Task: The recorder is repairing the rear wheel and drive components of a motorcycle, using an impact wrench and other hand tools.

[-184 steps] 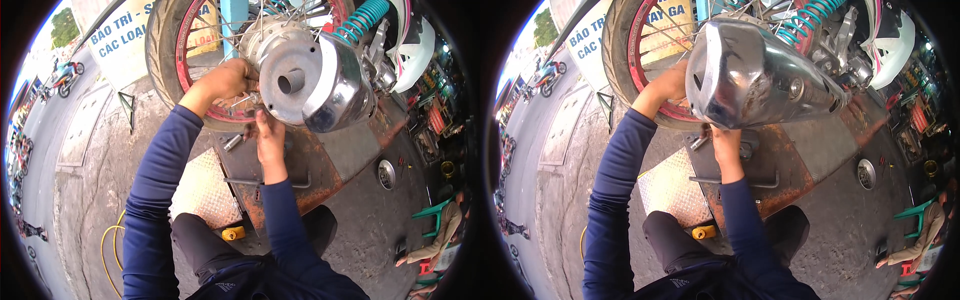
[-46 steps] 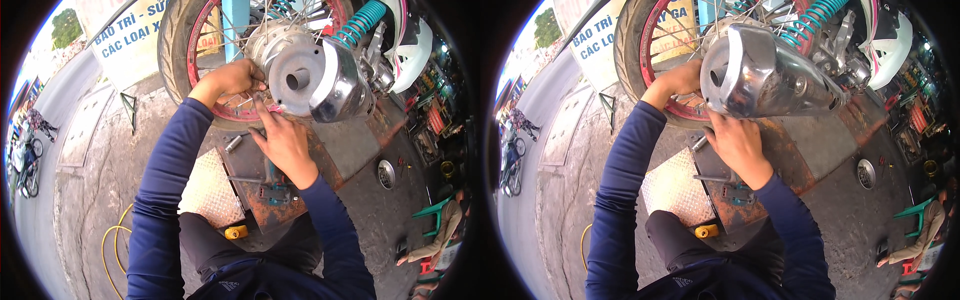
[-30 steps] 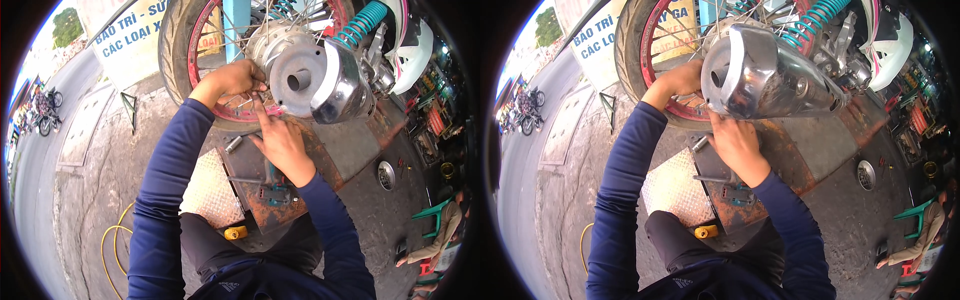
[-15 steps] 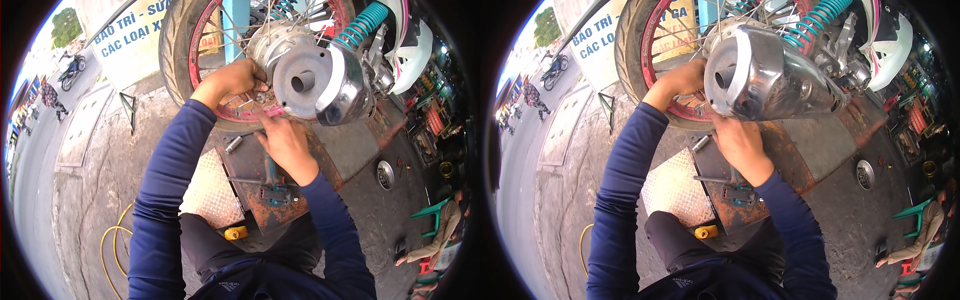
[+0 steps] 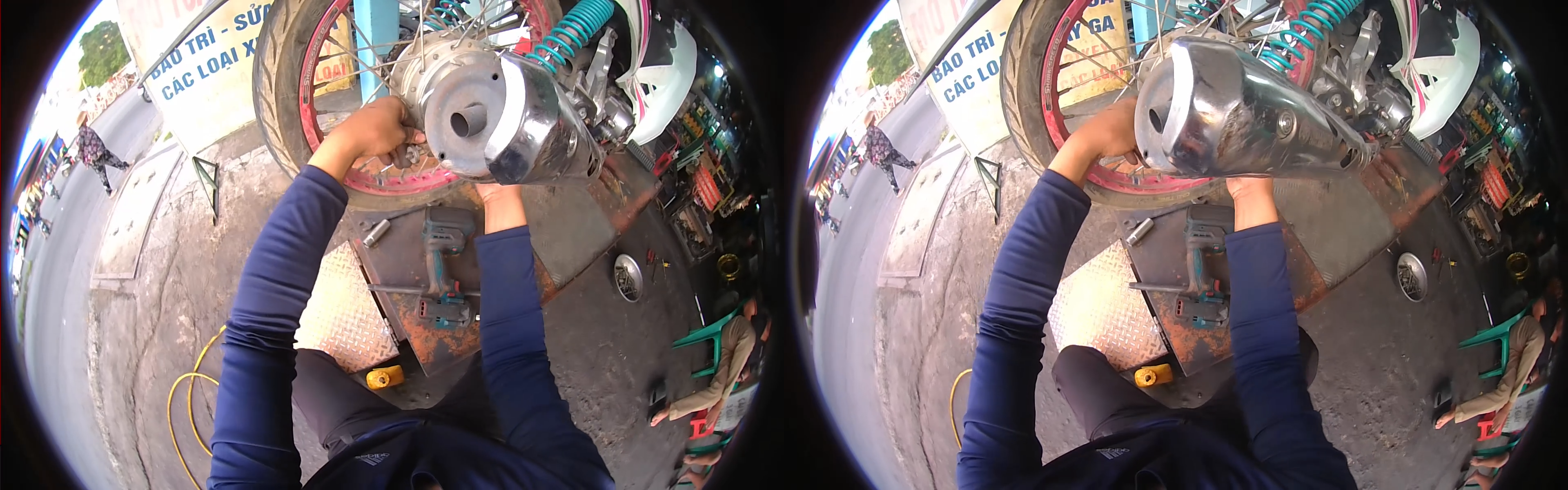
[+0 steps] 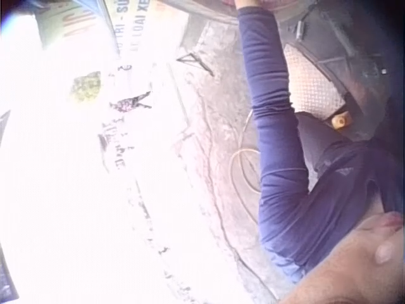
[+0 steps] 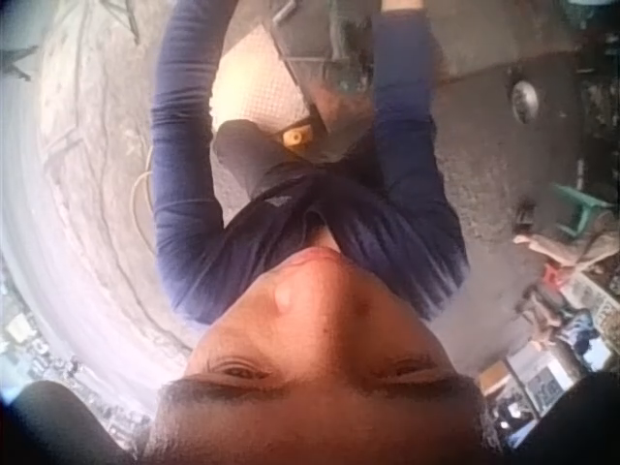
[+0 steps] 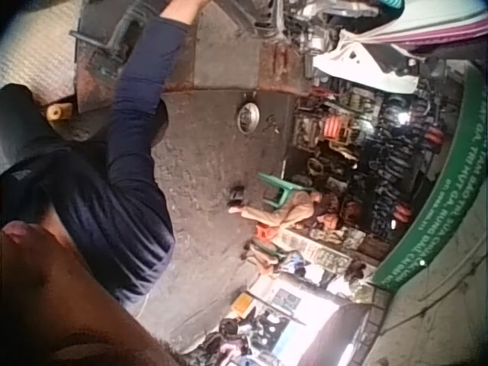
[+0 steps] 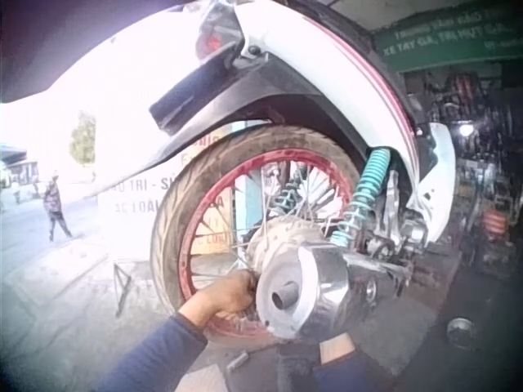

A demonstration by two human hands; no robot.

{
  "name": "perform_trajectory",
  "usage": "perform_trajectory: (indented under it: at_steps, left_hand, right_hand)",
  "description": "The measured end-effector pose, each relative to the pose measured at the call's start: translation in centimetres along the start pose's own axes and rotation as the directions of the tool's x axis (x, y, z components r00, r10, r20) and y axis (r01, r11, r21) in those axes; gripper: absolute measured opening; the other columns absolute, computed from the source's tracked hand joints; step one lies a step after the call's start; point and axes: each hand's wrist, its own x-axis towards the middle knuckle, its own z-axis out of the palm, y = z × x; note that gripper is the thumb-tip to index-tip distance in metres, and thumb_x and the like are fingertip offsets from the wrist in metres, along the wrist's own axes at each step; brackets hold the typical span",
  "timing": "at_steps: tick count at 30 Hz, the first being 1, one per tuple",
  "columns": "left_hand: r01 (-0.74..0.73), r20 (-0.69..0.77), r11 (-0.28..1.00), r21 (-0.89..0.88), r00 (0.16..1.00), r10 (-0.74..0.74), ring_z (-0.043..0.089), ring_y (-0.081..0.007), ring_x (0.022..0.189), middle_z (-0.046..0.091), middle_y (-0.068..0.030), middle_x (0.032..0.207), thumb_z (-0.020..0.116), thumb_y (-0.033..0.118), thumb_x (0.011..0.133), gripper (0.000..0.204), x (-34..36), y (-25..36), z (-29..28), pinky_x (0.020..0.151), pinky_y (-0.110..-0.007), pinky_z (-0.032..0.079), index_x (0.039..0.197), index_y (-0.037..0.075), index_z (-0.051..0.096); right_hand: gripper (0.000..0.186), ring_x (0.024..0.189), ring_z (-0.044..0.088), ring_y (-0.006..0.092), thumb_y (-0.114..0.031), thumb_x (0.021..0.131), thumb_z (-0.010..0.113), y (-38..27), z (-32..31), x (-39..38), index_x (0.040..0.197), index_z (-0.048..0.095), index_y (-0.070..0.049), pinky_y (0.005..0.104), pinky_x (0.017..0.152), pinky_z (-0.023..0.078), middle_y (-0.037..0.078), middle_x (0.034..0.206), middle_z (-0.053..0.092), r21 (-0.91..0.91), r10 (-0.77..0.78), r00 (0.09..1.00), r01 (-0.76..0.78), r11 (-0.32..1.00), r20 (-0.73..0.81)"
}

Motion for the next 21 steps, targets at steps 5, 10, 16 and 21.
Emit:
perform_trajectory:
  at_steps: [5,10,16,21]
  left_hand:
    - [-0.075,-0.059,0.983,0.17,0.995,0.086,0.065,-0.0198,0.054,0.066,-0.0125,0.064,0.065,0.021,0.085,0.028,0.1,-0.2,0.3,0.048,-0.031,0.052,0.082,-0.007,0.065]
    - [0.127,0.031,0.99,-0.062,0.992,-0.125,0.067,-0.0211,0.056,0.066,-0.0128,0.065,0.064,0.023,0.086,0.027,-0.1,0.2,-0.1,0.045,-0.032,0.053,0.088,-0.004,0.064]
    - [0.2,0.052,0.977,-0.07,0.979,-0.197,0.066,-0.0218,0.055,0.066,-0.0138,0.067,0.065,0.024,0.086,0.029,-0.2,1.0,-0.4,0.046,-0.032,0.053,0.091,-0.005,0.063]
    - [0.176,-0.029,0.983,-0.054,0.984,-0.178,0.065,-0.0219,0.053,0.066,-0.0132,0.065,0.065,0.024,0.085,0.029,-0.8,1.2,0.0,0.045,-0.031,0.052,0.089,-0.005,0.063]
  right_hand:
    - [0.048,0.11,0.048,0.0354,-0.026,0.083,0.06,0.2,-0.7,-0.7,0.121,0.048,0.0,0.0475,0.095,0.036,0.021,0.121,0.049,-0.884,-0.351,0.867,0.432,0.178,0.353]
    - [0.047,0.109,0.051,0.0342,-0.019,0.079,0.065,0.2,1.2,-4.8,0.118,0.051,0.001,0.0438,0.095,0.037,0.02,0.119,0.054,-0.804,-0.426,0.686,0.551,-0.225,0.59]
    - [0.023,0.091,0.061,0.0271,-0.009,0.074,0.071,0.9,4.5,-7.4,0.094,0.064,0.001,0.0391,0.084,0.044,0.014,0.096,0.066,-0.744,-0.351,0.685,0.666,-0.053,0.639]
    - [0.02,0.086,0.062,0.028,-0.012,0.078,0.069,1.5,4.7,-7.0,0.094,0.066,-0.001,0.0388,0.081,0.045,0.013,0.093,0.067,-0.702,-0.354,0.641,0.709,-0.067,0.681]
